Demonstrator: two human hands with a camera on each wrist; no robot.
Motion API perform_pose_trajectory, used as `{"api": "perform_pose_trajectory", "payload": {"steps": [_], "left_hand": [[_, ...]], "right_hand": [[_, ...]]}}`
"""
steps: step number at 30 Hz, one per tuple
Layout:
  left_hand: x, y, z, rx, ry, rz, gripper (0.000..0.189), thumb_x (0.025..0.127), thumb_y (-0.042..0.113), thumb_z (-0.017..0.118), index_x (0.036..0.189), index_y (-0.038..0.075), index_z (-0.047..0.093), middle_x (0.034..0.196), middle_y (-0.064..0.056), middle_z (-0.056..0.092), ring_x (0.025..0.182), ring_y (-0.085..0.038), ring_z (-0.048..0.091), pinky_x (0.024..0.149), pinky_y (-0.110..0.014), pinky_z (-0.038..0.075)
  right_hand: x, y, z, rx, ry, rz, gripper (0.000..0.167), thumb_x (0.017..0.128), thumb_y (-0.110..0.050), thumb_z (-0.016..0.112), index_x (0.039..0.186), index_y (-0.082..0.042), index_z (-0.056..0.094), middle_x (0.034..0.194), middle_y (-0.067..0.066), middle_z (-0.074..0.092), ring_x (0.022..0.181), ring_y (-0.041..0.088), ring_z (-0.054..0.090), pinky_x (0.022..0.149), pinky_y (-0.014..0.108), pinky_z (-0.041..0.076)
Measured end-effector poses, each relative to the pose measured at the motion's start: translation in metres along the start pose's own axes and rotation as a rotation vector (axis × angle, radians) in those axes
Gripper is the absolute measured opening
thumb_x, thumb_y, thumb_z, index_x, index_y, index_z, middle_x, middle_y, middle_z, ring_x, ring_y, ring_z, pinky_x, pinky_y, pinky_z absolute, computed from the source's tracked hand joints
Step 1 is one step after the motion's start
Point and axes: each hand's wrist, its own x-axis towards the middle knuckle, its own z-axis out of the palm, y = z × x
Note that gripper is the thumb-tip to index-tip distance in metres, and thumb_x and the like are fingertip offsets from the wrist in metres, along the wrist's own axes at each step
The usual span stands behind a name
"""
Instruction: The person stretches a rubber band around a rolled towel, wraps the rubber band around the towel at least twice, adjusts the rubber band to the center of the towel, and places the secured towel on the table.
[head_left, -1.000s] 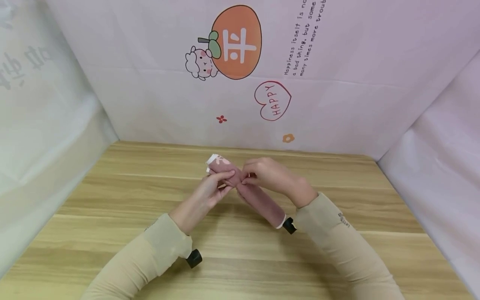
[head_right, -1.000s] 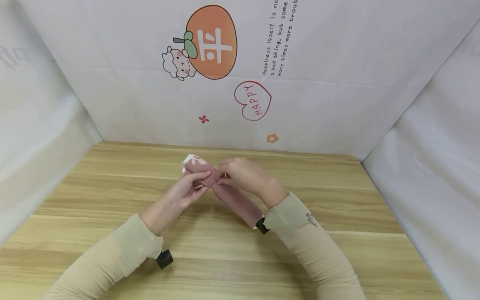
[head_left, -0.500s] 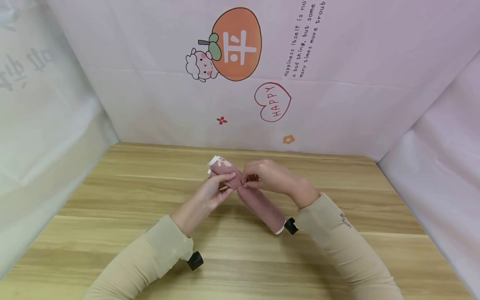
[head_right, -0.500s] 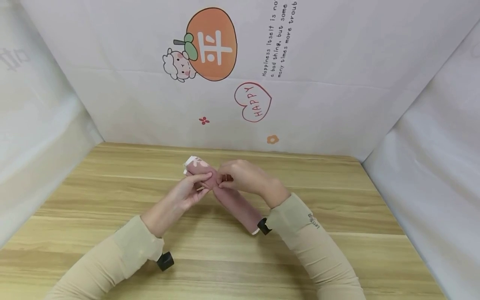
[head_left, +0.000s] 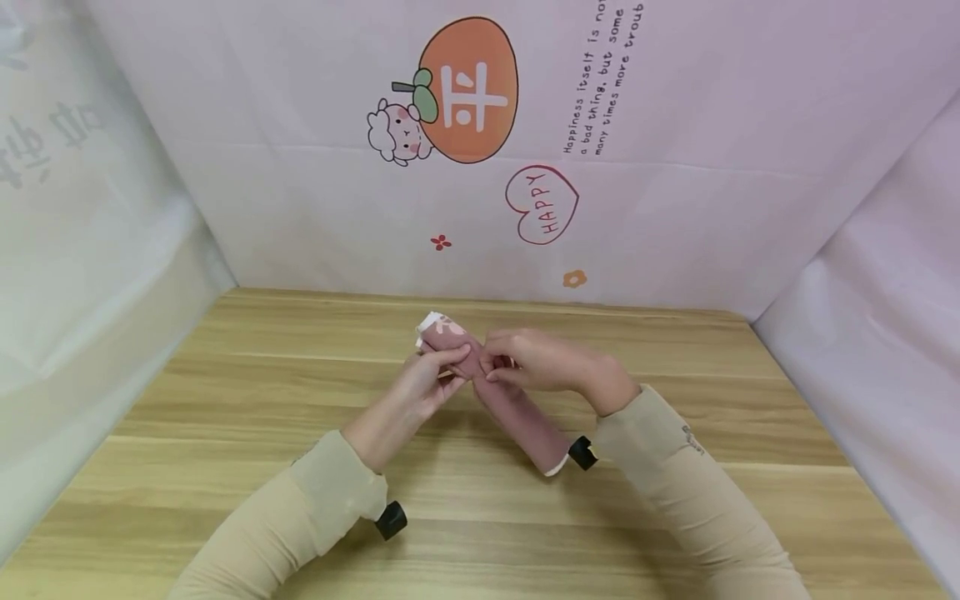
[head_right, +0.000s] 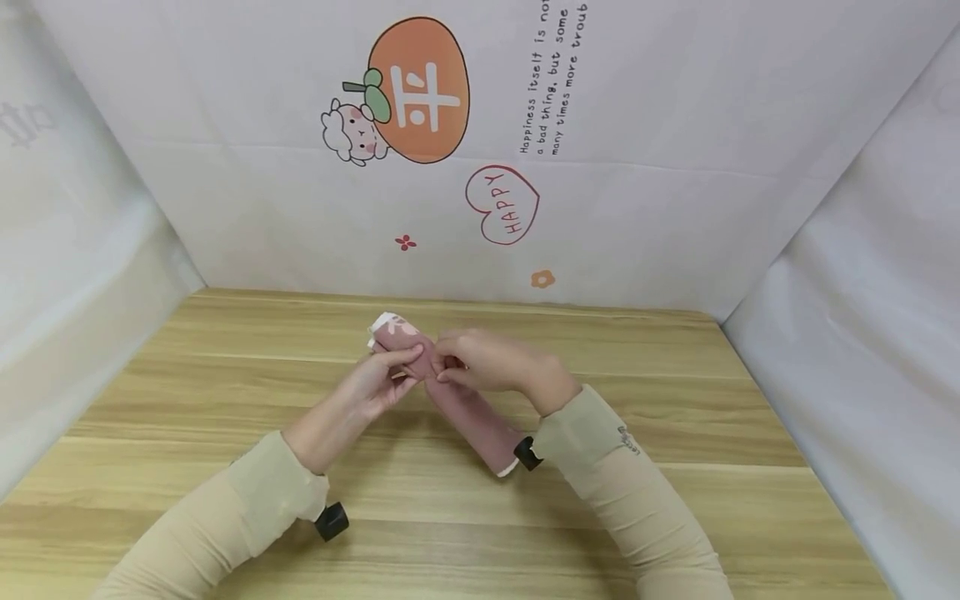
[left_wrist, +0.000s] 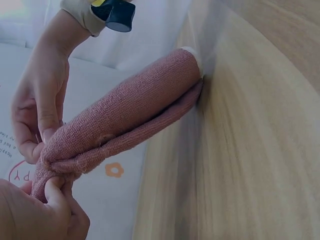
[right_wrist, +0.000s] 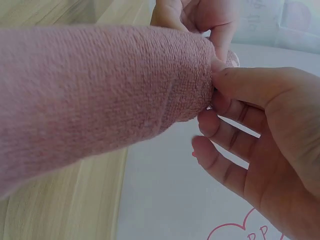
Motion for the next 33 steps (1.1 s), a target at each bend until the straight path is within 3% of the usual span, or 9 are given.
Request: {"api": "perform_pose_trajectory", "payload": {"steps": [13,23,33], "left_hand": [[0.004,0.001,0.002,0.058,0.070,0.046,0.010,0.099,-0.003,0.062,0.099,0.005,0.057,0.080,-0.001,0.061,0.063,-0.007,0.057,0.058,-0.014,0.053],[0.007,0.004,0.003,0.058,0.091,0.068,0.012,0.098,-0.005,0.063,0.104,0.004,0.057,0.082,-0.003,0.063,0.069,-0.010,0.061,0.063,-0.018,0.055],[0.014,0.009,-0.002,0.044,0.083,0.086,0.010,0.098,-0.007,0.060,0.098,0.003,0.059,0.077,-0.001,0.064,0.067,-0.010,0.062,0.064,-0.019,0.057]], "right_hand": [[-0.012,-0.004,0.005,0.027,0.002,-0.011,0.024,0.098,0.000,0.067,0.081,-0.013,0.055,0.080,-0.006,0.047,0.071,0.006,0.046,0.062,0.022,0.043],[-0.021,-0.001,0.009,0.032,0.037,-0.054,0.021,0.097,0.000,0.068,0.082,-0.011,0.059,0.081,-0.006,0.051,0.073,0.006,0.048,0.062,0.024,0.047],[-0.020,-0.003,0.005,0.052,0.006,-0.006,0.015,0.099,-0.001,0.067,0.087,-0.010,0.062,0.085,-0.005,0.055,0.074,0.006,0.050,0.063,0.023,0.048]]}}
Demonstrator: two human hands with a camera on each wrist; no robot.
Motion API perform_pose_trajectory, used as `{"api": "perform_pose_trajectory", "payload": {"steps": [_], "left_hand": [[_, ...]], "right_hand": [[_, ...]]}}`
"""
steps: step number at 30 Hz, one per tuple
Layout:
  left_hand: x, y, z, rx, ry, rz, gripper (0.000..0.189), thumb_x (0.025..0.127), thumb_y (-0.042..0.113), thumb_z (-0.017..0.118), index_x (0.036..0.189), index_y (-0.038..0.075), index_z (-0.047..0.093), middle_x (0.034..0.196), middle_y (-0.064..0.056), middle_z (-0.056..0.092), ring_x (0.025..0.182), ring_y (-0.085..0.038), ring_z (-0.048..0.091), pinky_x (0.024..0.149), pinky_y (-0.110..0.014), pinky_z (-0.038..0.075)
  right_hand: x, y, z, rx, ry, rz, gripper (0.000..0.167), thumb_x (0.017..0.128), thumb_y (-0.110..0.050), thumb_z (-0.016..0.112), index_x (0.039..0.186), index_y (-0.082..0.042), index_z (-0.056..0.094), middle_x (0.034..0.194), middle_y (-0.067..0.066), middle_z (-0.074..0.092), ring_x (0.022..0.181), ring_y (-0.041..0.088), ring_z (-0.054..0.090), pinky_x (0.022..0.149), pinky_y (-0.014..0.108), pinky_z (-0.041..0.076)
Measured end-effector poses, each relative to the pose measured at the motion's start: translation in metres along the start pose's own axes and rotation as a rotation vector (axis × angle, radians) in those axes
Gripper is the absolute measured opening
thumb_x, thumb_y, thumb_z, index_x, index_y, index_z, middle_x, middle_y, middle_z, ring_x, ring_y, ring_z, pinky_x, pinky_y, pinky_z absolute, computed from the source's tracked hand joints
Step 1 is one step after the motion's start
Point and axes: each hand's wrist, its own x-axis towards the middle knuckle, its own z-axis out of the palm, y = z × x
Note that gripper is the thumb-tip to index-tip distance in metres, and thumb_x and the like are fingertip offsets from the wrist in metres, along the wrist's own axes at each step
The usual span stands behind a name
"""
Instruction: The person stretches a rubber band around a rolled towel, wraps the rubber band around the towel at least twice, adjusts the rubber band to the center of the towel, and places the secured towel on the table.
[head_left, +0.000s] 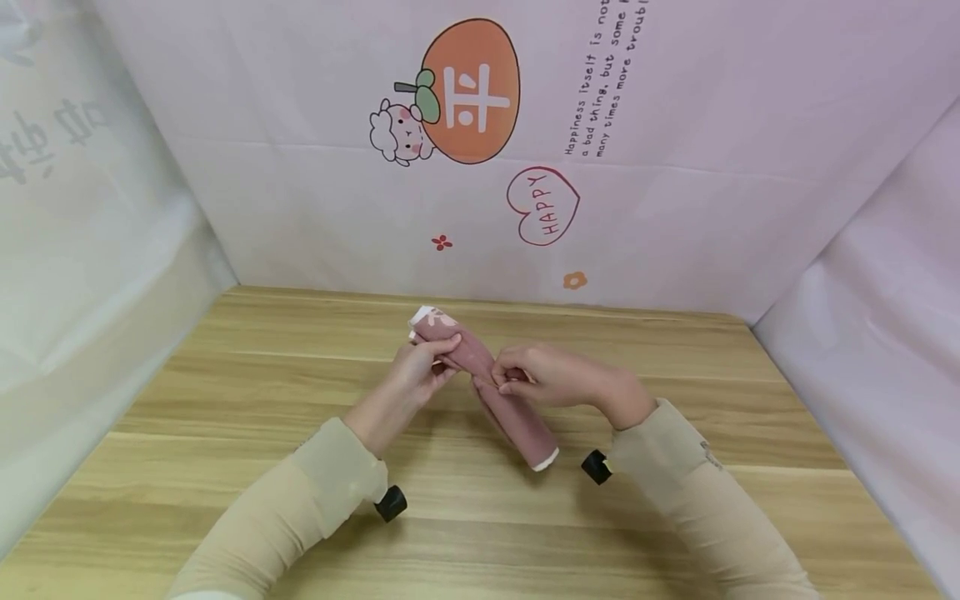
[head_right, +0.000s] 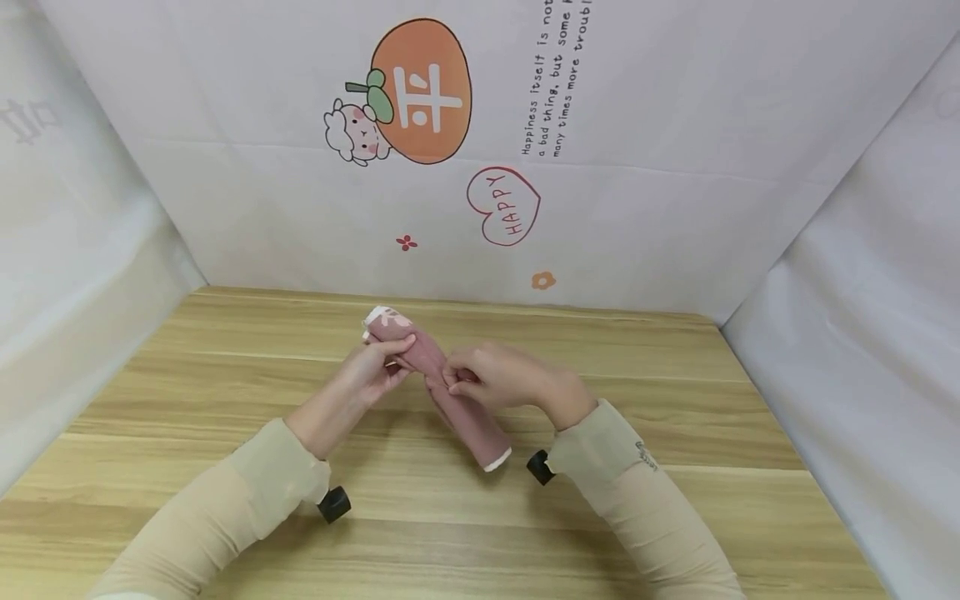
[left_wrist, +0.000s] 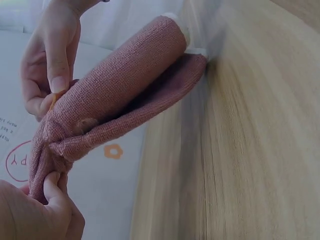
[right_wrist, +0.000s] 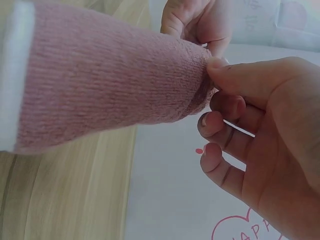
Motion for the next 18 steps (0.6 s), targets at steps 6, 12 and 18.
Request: {"api": "perform_pose_trajectory", "payload": {"steps": [6,12,18], "left_hand": [[0.0002,0.0063,0.0010,0.019,-0.025,-0.041,0.011,0.099,-0.006,0.060,0.103,0.004,0.058,0.082,-0.003,0.064,0.071,-0.012,0.063,0.067,-0.020,0.058],[-0.0035,0.0082,0.0023,0.079,-0.063,-0.061,0.010,0.100,-0.004,0.060,0.105,0.004,0.059,0.083,-0.003,0.066,0.074,-0.012,0.064,0.070,-0.020,0.059],[-0.0051,0.0065,-0.0007,0.054,-0.044,-0.080,0.009,0.101,-0.003,0.059,0.104,0.005,0.057,0.085,-0.004,0.063,0.075,-0.013,0.062,0.070,-0.019,0.058]], "right_hand": [[0.0027,0.0041,-0.0040,0.025,0.061,-0.002,0.012,0.099,0.002,0.064,0.092,-0.008,0.063,0.085,-0.004,0.059,0.072,0.006,0.050,0.061,0.024,0.048],[0.0031,0.0076,-0.0039,0.010,0.094,-0.001,0.012,0.099,0.002,0.064,0.094,-0.008,0.064,0.086,-0.004,0.061,0.071,0.006,0.051,0.061,0.025,0.049],[0.0032,0.0065,0.0002,0.017,0.121,0.031,0.005,0.099,-0.002,0.066,0.096,-0.006,0.067,0.082,-0.005,0.060,0.070,0.006,0.051,0.061,0.024,0.049]]}}
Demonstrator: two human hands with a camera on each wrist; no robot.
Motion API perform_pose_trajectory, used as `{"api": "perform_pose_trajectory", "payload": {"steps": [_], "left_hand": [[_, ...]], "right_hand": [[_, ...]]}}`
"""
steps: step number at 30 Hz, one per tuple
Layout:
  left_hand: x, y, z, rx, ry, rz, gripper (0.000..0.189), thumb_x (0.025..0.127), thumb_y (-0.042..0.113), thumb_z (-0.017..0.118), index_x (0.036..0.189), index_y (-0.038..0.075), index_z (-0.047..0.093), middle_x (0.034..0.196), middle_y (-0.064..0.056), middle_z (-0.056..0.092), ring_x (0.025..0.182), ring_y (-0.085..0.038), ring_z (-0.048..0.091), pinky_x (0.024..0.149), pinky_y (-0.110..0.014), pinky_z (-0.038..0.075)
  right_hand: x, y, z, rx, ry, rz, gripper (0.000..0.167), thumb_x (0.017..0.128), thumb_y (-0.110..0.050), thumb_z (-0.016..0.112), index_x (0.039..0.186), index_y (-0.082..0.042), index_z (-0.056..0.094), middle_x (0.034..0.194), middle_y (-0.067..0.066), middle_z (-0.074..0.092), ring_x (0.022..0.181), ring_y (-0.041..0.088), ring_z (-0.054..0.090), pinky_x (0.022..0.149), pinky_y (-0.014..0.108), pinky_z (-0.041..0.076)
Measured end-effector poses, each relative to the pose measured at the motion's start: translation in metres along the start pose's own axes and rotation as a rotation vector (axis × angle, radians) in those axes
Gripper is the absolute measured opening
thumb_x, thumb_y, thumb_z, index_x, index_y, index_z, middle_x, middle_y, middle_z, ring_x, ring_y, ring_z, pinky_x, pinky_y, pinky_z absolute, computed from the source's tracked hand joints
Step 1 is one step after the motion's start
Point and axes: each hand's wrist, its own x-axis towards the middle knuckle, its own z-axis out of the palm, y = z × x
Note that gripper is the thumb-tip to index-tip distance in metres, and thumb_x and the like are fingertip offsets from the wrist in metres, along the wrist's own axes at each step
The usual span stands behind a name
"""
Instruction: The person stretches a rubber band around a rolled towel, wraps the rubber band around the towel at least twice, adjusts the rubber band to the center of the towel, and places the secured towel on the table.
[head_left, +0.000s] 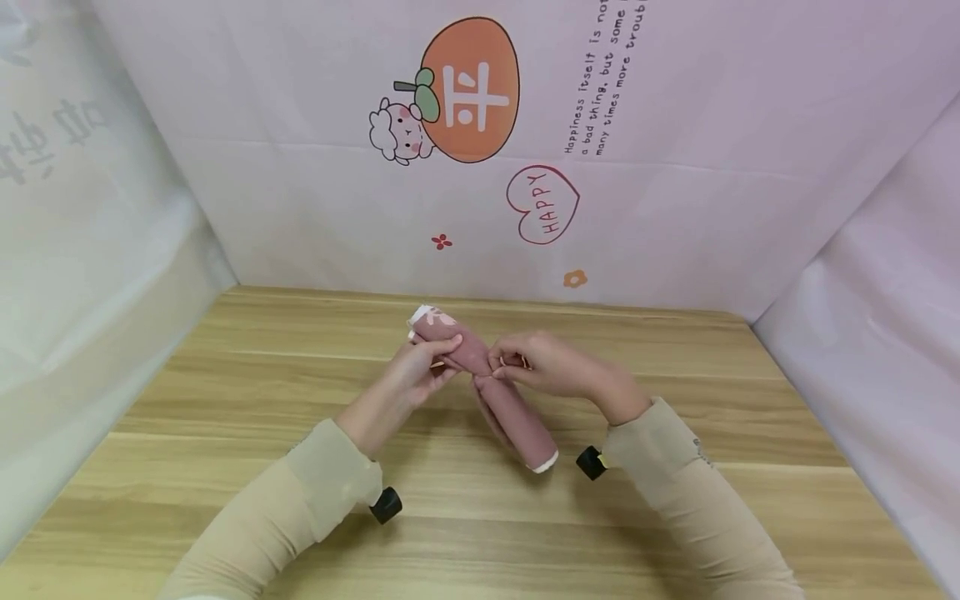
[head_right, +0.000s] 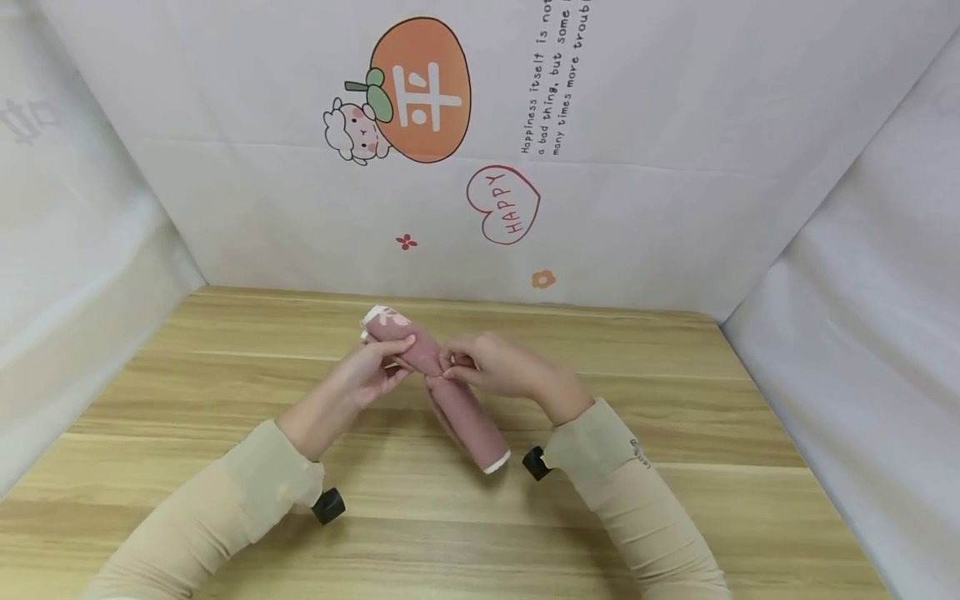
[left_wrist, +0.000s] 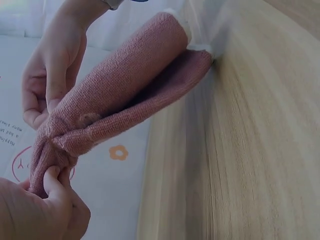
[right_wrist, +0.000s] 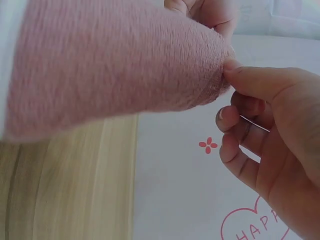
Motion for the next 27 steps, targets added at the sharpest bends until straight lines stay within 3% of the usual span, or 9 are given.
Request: {"api": "perform_pose_trajectory", "payload": {"steps": [8,16,21,27], "left_hand": [[-0.002,-0.001,-0.001,-0.078,-0.004,-0.032,0.004,0.103,0.000,0.056,0.104,0.004,0.055,0.087,-0.005,0.060,0.075,-0.013,0.061,0.069,-0.017,0.057],[-0.001,-0.003,-0.004,-0.206,-0.018,-0.019,0.006,0.103,-0.001,0.051,0.103,0.005,0.051,0.084,-0.004,0.060,0.072,-0.011,0.061,0.069,-0.017,0.056],[-0.002,-0.004,-0.005,-0.225,-0.024,-0.024,0.008,0.103,-0.001,0.050,0.106,0.006,0.049,0.085,-0.003,0.058,0.072,-0.009,0.057,0.068,-0.016,0.053],[-0.001,-0.007,-0.007,-0.226,-0.071,-0.010,0.011,0.104,-0.002,0.048,0.112,0.006,0.048,0.092,-0.003,0.058,0.080,-0.010,0.057,0.071,-0.017,0.053]], "right_hand": [[-0.003,0.004,0.005,0.046,0.069,0.026,0.008,0.098,-0.001,0.068,0.100,-0.009,0.069,0.084,-0.005,0.063,0.074,0.009,0.055,0.065,0.027,0.052],[-0.011,0.013,0.010,0.186,0.152,0.107,0.011,0.100,-0.008,0.068,0.111,-0.008,0.067,0.093,0.000,0.066,0.084,0.017,0.061,0.072,0.037,0.055],[-0.014,0.016,0.011,0.266,0.127,0.200,0.024,0.100,-0.014,0.069,0.122,-0.007,0.065,0.114,0.006,0.068,0.101,0.023,0.065,0.085,0.046,0.056],[-0.016,0.023,0.014,0.422,0.093,0.289,0.035,0.102,-0.017,0.066,0.134,-0.004,0.064,0.120,0.008,0.070,0.110,0.023,0.065,0.092,0.039,0.056]]}}
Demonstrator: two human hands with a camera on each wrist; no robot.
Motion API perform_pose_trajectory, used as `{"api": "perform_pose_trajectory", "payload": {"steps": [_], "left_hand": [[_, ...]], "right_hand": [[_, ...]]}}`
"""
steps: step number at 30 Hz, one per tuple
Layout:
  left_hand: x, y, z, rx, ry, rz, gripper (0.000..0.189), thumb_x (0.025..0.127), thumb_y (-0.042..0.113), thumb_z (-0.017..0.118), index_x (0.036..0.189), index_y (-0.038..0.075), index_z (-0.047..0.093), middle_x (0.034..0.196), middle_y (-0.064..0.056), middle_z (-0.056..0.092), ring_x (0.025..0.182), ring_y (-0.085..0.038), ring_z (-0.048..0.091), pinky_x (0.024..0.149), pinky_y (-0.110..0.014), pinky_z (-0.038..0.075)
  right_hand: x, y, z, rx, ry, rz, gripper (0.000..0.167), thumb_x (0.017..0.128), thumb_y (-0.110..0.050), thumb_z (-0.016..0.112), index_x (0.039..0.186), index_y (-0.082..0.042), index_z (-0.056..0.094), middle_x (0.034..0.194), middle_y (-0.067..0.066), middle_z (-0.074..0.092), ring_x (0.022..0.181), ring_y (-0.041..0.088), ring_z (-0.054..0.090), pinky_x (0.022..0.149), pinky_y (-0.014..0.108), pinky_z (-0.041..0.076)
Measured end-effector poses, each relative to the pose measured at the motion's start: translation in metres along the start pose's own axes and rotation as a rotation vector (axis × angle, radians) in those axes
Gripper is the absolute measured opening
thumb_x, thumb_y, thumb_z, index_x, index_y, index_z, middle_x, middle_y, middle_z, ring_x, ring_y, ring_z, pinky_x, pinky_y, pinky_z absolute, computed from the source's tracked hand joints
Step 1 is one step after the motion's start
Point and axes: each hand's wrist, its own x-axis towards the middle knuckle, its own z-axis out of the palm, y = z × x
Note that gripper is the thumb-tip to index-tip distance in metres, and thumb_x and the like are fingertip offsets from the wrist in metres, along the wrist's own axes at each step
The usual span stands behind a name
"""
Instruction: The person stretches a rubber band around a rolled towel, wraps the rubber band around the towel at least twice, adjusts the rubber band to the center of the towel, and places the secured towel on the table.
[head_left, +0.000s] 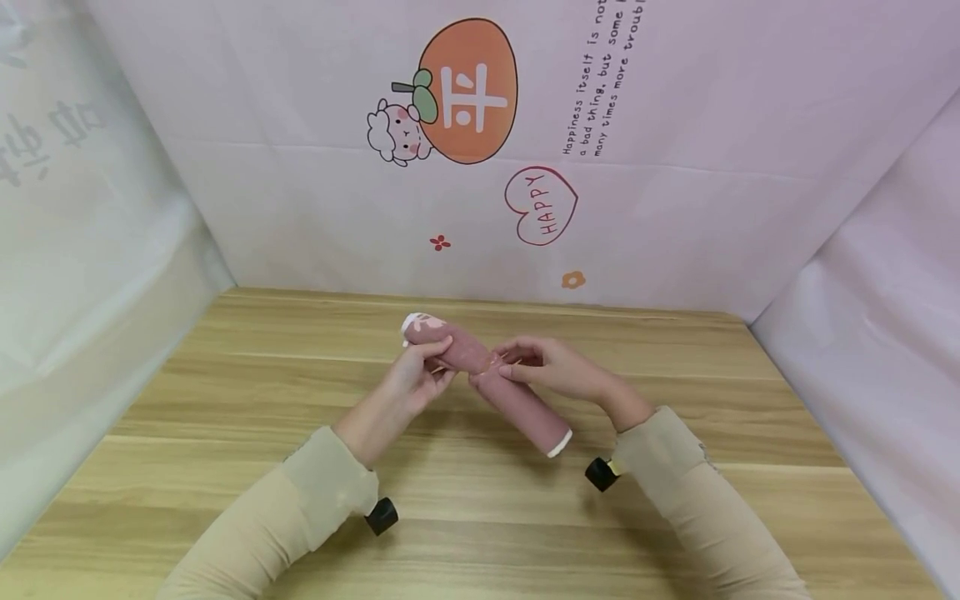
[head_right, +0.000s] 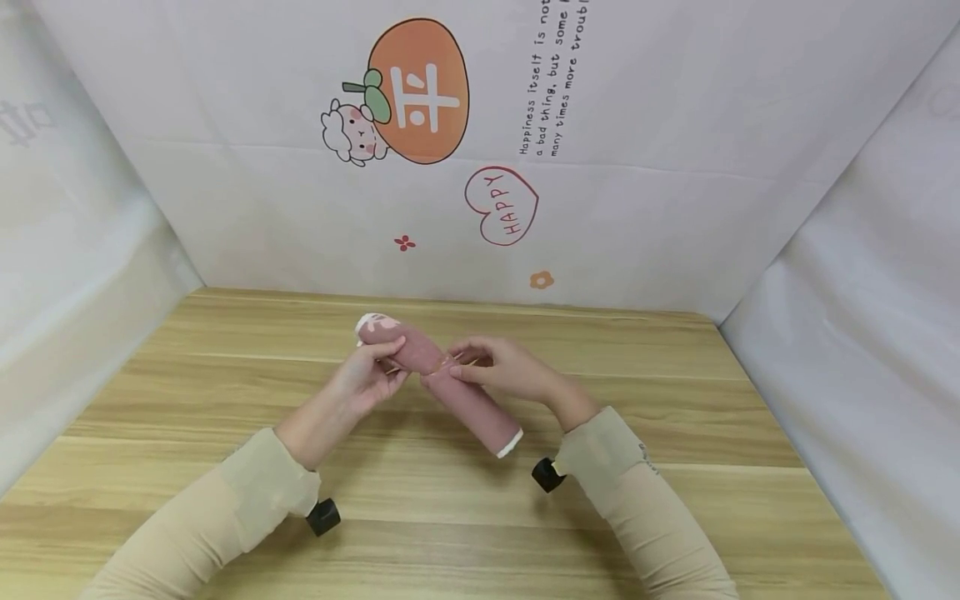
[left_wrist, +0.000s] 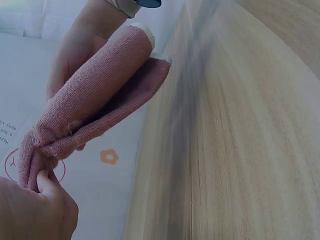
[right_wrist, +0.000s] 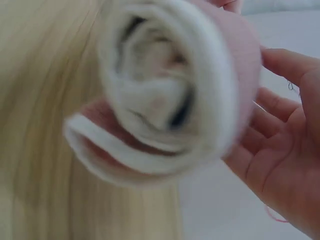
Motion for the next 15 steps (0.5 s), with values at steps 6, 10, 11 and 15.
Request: {"api": "perform_pose_trajectory", "payload": {"steps": [6,10,11,15], "left_hand": [[-0.0006,0.0008,-0.0030,-0.015,-0.055,0.014,0.014,0.104,-0.004,0.047,0.114,0.006,0.046,0.099,-0.005,0.055,0.085,-0.013,0.056,0.076,-0.019,0.054],[-0.0019,0.0019,-0.0060,0.009,-0.090,0.014,0.020,0.104,-0.005,0.043,0.119,0.007,0.045,0.109,-0.006,0.052,0.093,-0.015,0.055,0.083,-0.022,0.054],[-0.0021,0.0020,-0.0063,0.019,-0.094,0.012,0.022,0.104,-0.005,0.043,0.122,0.007,0.044,0.112,-0.006,0.051,0.098,-0.016,0.055,0.087,-0.023,0.054],[-0.0020,0.0019,-0.0064,0.054,-0.091,0.000,0.038,0.105,-0.005,0.040,0.142,0.002,0.035,0.128,-0.011,0.046,0.128,-0.026,0.047,0.111,-0.033,0.042]], "right_hand": [[0.0025,0.0056,0.0028,0.158,-0.014,0.080,0.039,0.101,-0.018,0.066,0.135,0.000,0.062,0.122,0.011,0.068,0.109,0.022,0.063,0.089,0.035,0.057],[0.0035,0.0067,0.0051,0.163,-0.011,0.097,0.040,0.099,-0.015,0.068,0.134,0.004,0.062,0.124,0.013,0.067,0.109,0.023,0.062,0.089,0.034,0.056],[0.0037,0.0067,0.0052,0.155,-0.002,0.101,0.039,0.099,-0.014,0.068,0.133,0.004,0.063,0.123,0.013,0.067,0.109,0.023,0.062,0.089,0.033,0.056],[0.0038,0.0059,0.0052,0.114,0.026,0.095,0.037,0.097,-0.014,0.071,0.129,0.004,0.066,0.121,0.012,0.069,0.108,0.024,0.064,0.088,0.032,0.056]]}}
